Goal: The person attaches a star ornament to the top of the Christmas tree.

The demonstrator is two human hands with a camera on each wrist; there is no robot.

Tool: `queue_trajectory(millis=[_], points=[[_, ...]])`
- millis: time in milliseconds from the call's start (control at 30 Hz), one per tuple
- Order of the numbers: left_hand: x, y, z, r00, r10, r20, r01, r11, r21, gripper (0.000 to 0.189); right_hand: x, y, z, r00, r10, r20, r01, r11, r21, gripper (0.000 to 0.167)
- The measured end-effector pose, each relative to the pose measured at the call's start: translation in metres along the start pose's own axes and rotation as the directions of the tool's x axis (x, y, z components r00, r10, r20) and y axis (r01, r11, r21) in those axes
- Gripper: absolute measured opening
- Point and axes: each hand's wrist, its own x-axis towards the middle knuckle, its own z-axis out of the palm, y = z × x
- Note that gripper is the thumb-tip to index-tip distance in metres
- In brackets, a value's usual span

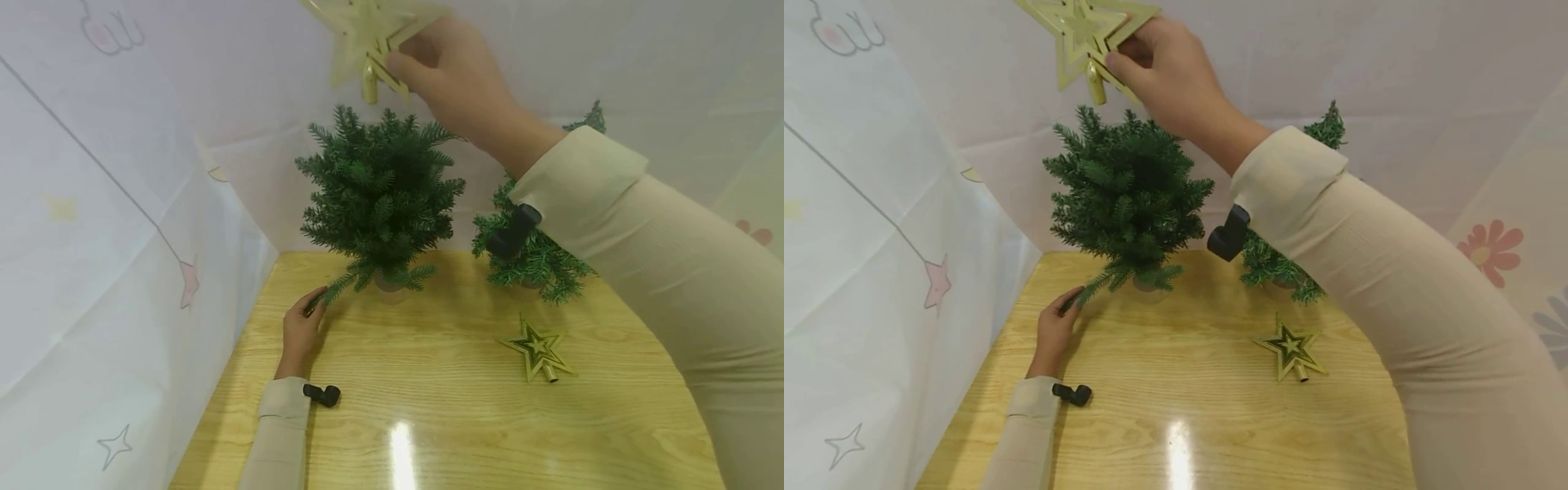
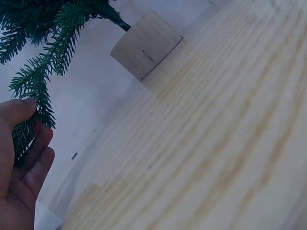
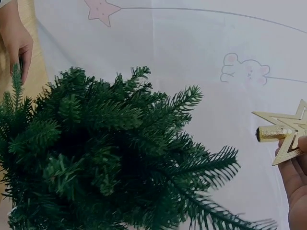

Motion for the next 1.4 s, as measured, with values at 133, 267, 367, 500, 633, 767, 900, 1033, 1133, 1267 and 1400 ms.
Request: queue_trajectory(millis=[133, 267, 367, 500, 633, 767, 900, 1033, 1133, 1267, 1400], points=[[-0.001, 0.000, 0.001, 1.000, 0.004, -0.004, -0.004, 1.000, 0.004, 0.034, 0.008, -0.004, 0.005, 0.999, 0.034, 0.002, -0.034, 0.999, 0.004, 0.037], [-0.001, 0.000, 0.001, 1.000, -0.002, 0.002, 0.002, 1.000, -0.002, 0.035, 0.012, -0.007, 0.010, 0.993, 0.120, 0.004, -0.120, 0.991, 0.054, 0.036], [-0.001, 0.000, 0.000, 1.000, -0.009, -0.004, 0.008, 1.000, -0.007, 0.035, 0.014, -0.007, 0.014, 0.988, 0.152, 0.000, -0.152, 0.985, 0.086, 0.036], [-0.001, -0.001, 0.001, 1.000, -0.012, -0.007, 0.012, 1.000, -0.011, 0.035, 0.016, -0.003, 0.017, 0.985, 0.171, 0.000, -0.170, 0.978, 0.120, 0.034], [-0.001, 0.000, 0.003, 1.000, -0.021, -0.003, 0.021, 1.000, -0.014, 0.036, 0.016, 0.004, 0.020, 0.979, 0.204, 0.007, -0.204, 0.971, 0.126, 0.032], [0.000, 0.002, 0.005, 1.000, -0.027, -0.005, 0.027, 1.000, -0.007, 0.036, 0.015, 0.013, 0.021, 0.977, 0.215, 0.005, -0.215, 0.973, 0.085, 0.033], [0.000, 0.004, 0.006, 1.000, -0.023, -0.006, 0.023, 1.000, 0.010, 0.036, 0.013, 0.021, 0.020, 0.973, 0.230, 0.002, -0.230, 0.970, 0.078, 0.033], [-0.001, 0.004, 0.007, 1.000, -0.016, -0.007, 0.016, 1.000, 0.022, 0.035, 0.011, 0.025, 0.020, 0.967, 0.253, 0.008, -0.253, 0.965, 0.072, 0.032], [0.000, 0.004, 0.007, 1.000, -0.017, -0.004, 0.017, 1.000, 0.019, 0.035, 0.011, 0.028, 0.020, 0.964, 0.267, 0.007, -0.267, 0.963, 0.041, 0.033], [0.001, 0.004, 0.007, 1.000, -0.022, -0.002, 0.022, 1.000, 0.014, 0.035, 0.010, 0.030, 0.019, 0.958, 0.288, 0.008, -0.288, 0.957, 0.031, 0.033], [0.007, -0.018, 0.008, 1.000, -0.022, -0.019, 0.022, 1.000, 0.020, 0.035, 0.009, 0.031, 0.020, 0.951, 0.307, 0.024, -0.308, 0.950, 0.048, 0.031]])
